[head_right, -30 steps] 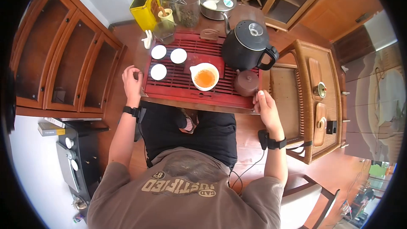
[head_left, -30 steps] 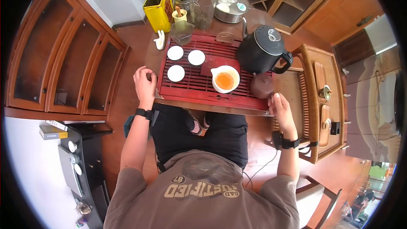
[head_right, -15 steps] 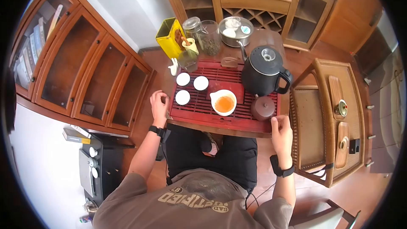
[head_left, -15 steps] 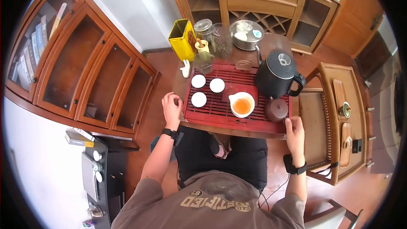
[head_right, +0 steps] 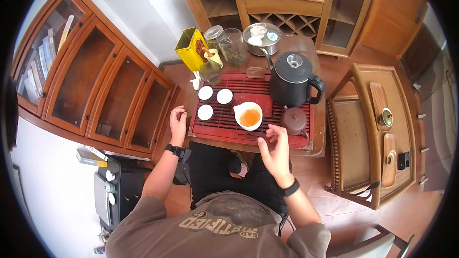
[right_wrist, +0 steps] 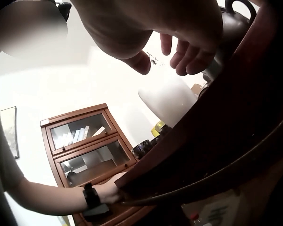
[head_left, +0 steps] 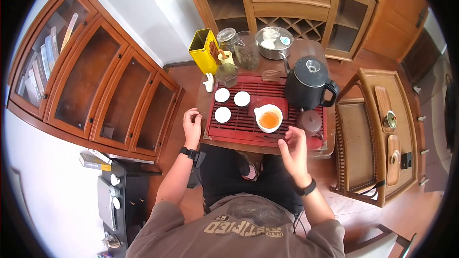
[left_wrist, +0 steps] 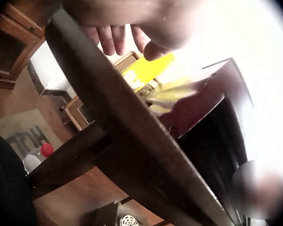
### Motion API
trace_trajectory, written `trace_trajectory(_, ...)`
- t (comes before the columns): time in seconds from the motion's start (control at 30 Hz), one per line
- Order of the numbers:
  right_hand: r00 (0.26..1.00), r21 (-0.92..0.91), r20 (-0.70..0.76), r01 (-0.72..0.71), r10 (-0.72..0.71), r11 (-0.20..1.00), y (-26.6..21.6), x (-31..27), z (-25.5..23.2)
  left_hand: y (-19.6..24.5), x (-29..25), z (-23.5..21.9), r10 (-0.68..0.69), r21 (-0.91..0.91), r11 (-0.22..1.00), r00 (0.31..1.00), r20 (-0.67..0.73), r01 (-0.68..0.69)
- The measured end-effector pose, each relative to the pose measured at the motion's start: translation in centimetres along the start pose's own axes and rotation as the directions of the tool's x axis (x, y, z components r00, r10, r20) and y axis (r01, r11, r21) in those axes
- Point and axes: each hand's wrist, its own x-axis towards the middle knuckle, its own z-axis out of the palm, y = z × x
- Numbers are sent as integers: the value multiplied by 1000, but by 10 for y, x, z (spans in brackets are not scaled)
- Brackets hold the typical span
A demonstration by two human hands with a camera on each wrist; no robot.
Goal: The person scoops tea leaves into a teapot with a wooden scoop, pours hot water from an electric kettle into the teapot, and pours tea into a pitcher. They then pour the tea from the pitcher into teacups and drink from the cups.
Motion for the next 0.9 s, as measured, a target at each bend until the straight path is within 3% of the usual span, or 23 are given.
trace_trajectory(0.07, 997, 30, -50, -65, 66, 997, 6, 2, 15, -2, -2, -2, -207, -344, 917, 978, 19, 201)
trace_trajectory(0.1, 998, -6, -64, -26, 26, 1000, 5, 5, 22, 10, -2, -4, -257, -361, 898, 966, 35, 252)
trace_trajectory(0.23, 998, -119, -51, 25, -31, 993, 4, 15, 40, 44, -5, -1, -253, -471, 845, 965, 69, 255)
trace_trajectory(0.3, 1000, -136, -24, 11, -14, 991, 8, 19, 47, 60, -7, 4, -189, -522, 830, 980, 65, 195)
trace_trajectory(0.33, 998, -178, -27, 53, -58, 983, 8, 24, 50, 70, -8, 6, -202, -523, 827, 977, 68, 207)
trace_trajectory(0.47, 994, 26, 2, -112, 112, 993, 0, 36, 58, 86, -9, 21, -130, -481, 869, 992, 0, 113)
trace_trajectory(0.6, 996, -46, 22, -89, 90, 995, 5, 40, 54, 87, -10, 32, -177, -449, 879, 984, -1, 158)
trace_trajectory(0.73, 994, 57, -2, -106, 107, 993, -10, 47, 44, 82, -11, 33, -186, -476, 867, 982, -30, 150)
trace_trajectory(0.9, 997, 87, 46, -66, 62, 994, -32, 59, 28, 80, -14, 33, -83, -484, 874, 995, -52, 48)
